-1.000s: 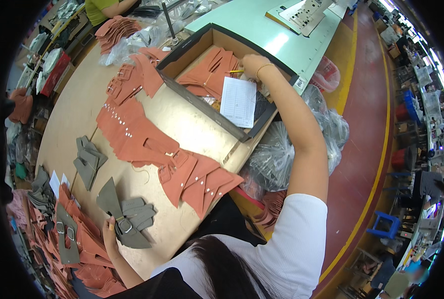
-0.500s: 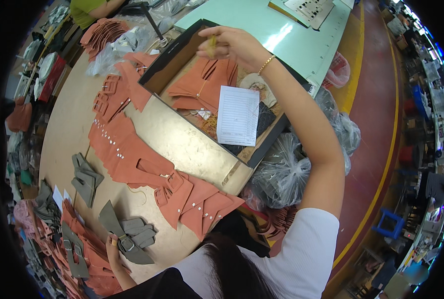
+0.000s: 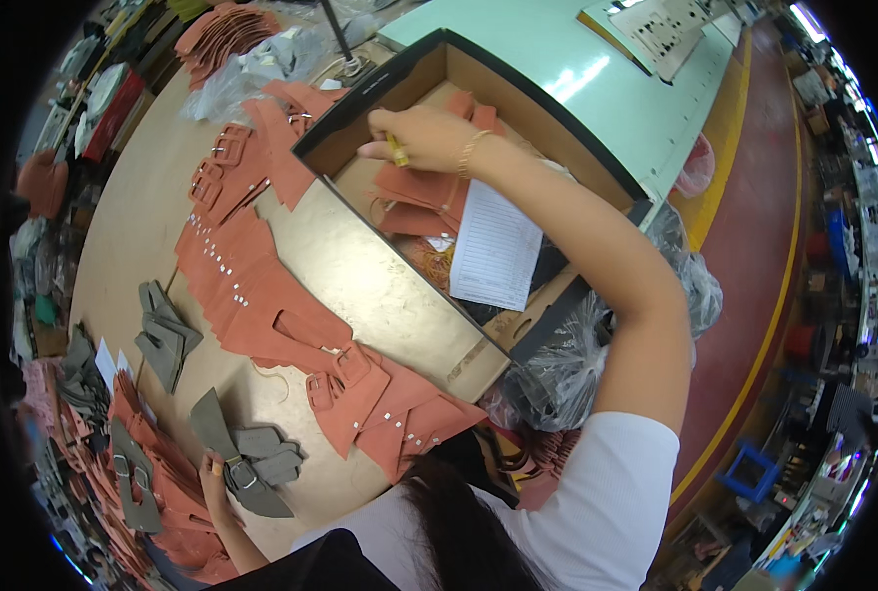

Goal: The person handles stacks of green and pink leather belt components, places them into plastic bags, and moves the bags into a red basket. The person also uses a pencil to mark or adjust items on the table. The workspace contains piles of leather pieces and a cardboard box.

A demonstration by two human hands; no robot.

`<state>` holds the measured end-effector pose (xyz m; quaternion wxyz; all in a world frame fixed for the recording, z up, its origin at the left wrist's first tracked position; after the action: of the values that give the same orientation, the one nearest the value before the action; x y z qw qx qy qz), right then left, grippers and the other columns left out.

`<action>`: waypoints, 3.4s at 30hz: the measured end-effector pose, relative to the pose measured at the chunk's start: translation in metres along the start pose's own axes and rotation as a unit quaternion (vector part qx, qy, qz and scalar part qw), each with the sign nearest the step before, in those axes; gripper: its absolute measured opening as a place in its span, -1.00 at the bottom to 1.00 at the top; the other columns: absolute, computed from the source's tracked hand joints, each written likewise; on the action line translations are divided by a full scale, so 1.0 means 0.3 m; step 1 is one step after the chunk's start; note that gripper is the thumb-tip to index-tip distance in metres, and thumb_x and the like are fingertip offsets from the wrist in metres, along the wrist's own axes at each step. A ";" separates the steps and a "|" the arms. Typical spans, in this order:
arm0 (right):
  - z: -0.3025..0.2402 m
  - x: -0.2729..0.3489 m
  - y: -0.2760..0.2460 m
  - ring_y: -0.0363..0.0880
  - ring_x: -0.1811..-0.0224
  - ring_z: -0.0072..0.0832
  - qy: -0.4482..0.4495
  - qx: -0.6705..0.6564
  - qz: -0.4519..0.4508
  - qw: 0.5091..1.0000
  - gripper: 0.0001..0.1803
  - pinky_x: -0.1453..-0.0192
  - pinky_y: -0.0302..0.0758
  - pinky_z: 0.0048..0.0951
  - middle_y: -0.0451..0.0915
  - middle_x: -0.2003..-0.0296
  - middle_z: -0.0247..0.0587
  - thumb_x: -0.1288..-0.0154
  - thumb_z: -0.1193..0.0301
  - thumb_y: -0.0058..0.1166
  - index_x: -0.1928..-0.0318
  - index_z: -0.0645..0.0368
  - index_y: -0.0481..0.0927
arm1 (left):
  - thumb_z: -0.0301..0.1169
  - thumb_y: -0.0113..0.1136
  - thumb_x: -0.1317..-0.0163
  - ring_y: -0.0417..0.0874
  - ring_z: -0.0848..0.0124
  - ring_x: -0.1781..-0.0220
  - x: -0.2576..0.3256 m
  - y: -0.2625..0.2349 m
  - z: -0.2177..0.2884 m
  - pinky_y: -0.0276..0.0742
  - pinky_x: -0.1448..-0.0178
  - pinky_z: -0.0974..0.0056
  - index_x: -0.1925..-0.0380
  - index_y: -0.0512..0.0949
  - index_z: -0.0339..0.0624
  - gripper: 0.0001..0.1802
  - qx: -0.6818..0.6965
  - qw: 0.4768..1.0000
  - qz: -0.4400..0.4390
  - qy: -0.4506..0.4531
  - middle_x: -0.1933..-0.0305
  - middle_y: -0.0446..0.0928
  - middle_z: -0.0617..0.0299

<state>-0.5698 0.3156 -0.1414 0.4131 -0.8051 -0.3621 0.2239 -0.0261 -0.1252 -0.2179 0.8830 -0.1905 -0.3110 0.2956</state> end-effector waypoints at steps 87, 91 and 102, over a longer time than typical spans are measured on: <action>0.098 0.105 -0.264 0.67 0.13 -0.34 0.097 -0.016 0.287 0.953 -0.79 -0.02 0.52 -0.39 0.70 0.26 -0.19 -0.29 0.42 0.16 0.08 0.16 0.63 | -0.12 0.17 -0.34 0.52 0.39 0.18 0.309 -0.094 -0.038 0.43 0.06 0.28 -0.21 0.38 -0.24 -0.44 -0.150 0.977 -0.004 -0.152 0.23 0.55 0.16; 0.086 0.109 -0.265 0.69 0.25 -0.41 0.127 -0.056 0.235 0.962 -0.82 0.11 0.58 -0.45 0.70 0.26 -0.16 -0.29 0.43 0.19 0.14 0.23 0.59 | -0.19 0.18 -0.33 0.54 0.31 0.17 0.346 -0.128 -0.023 0.44 -0.03 0.24 -0.25 0.34 -0.26 -0.42 -0.177 0.977 0.029 -0.111 0.25 0.55 0.10; 0.124 0.150 -0.180 0.73 0.25 -0.38 0.296 -0.429 0.127 0.844 -0.76 0.14 0.73 -0.50 0.64 0.28 -0.17 -0.35 0.37 0.15 0.12 0.32 0.54 | -0.18 0.21 -0.31 0.52 0.33 0.17 0.378 -0.141 -0.060 0.44 -0.03 0.26 -0.24 0.35 -0.27 -0.41 -0.162 0.982 0.031 -0.093 0.25 0.52 0.13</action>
<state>-0.5872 0.3902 -0.1205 0.0815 -0.9689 -0.1776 -0.1522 0.0745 -0.0872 -0.1595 0.7980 -0.3126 -0.4292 0.2852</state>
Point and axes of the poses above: each hand's wrist, its own x-axis away from the middle knuckle, its own y-axis out of the palm, z = x × y, the point moved 4 cm from there along -x, towards the middle knuckle
